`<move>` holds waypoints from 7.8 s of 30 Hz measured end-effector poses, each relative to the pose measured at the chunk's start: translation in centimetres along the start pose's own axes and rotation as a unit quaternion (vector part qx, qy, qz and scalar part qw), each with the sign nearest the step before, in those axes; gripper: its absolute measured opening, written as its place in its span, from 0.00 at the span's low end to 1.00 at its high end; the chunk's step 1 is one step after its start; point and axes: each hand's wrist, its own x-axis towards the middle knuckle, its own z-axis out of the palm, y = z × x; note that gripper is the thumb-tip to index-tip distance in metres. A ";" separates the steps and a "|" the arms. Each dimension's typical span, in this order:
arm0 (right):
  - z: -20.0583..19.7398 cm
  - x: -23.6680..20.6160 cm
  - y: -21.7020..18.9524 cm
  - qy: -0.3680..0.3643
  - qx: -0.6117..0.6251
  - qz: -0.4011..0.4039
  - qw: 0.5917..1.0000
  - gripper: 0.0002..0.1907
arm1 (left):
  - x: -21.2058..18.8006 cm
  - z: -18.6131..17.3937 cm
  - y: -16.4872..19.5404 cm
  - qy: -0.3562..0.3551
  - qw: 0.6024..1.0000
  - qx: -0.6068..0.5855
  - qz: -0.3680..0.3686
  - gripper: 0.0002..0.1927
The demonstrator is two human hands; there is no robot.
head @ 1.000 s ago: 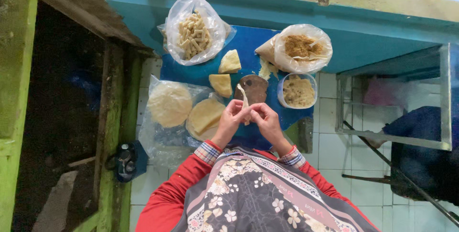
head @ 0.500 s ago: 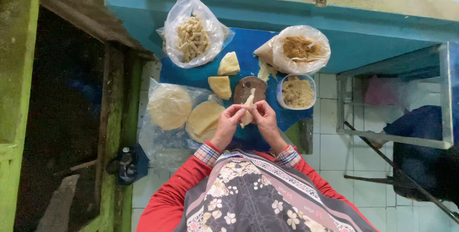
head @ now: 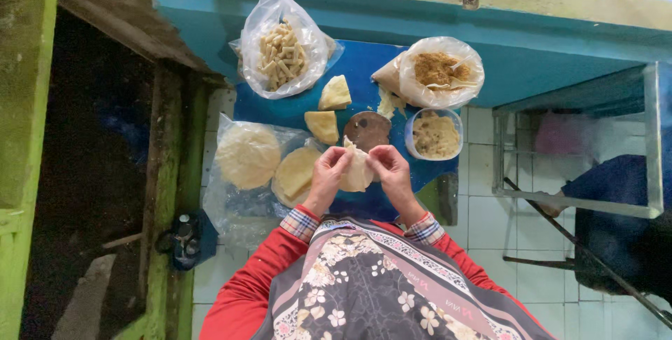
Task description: The person works at a small blue table with round dough discs, peeling thin layers off a disc by hand and setting pieces aside. They then use a small knife to cut a disc into wedge pieces, and stretch and pull the pieces by hand into thin sheets over a round board.
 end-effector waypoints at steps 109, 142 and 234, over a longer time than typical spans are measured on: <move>0.2 1.4 0.7 -0.009 0.044 0.039 0.998 0.04 | 0.7 1.4 2.2 -0.038 0.994 0.088 0.054 0.05; -0.1 2.3 1.1 0.052 0.195 0.066 0.977 0.08 | 1.5 1.8 -1.0 0.017 0.988 -0.138 -0.065 0.09; -0.7 5.4 0.3 0.072 -0.072 0.057 0.993 0.23 | 5.4 1.2 0.2 0.069 0.917 0.388 0.057 0.23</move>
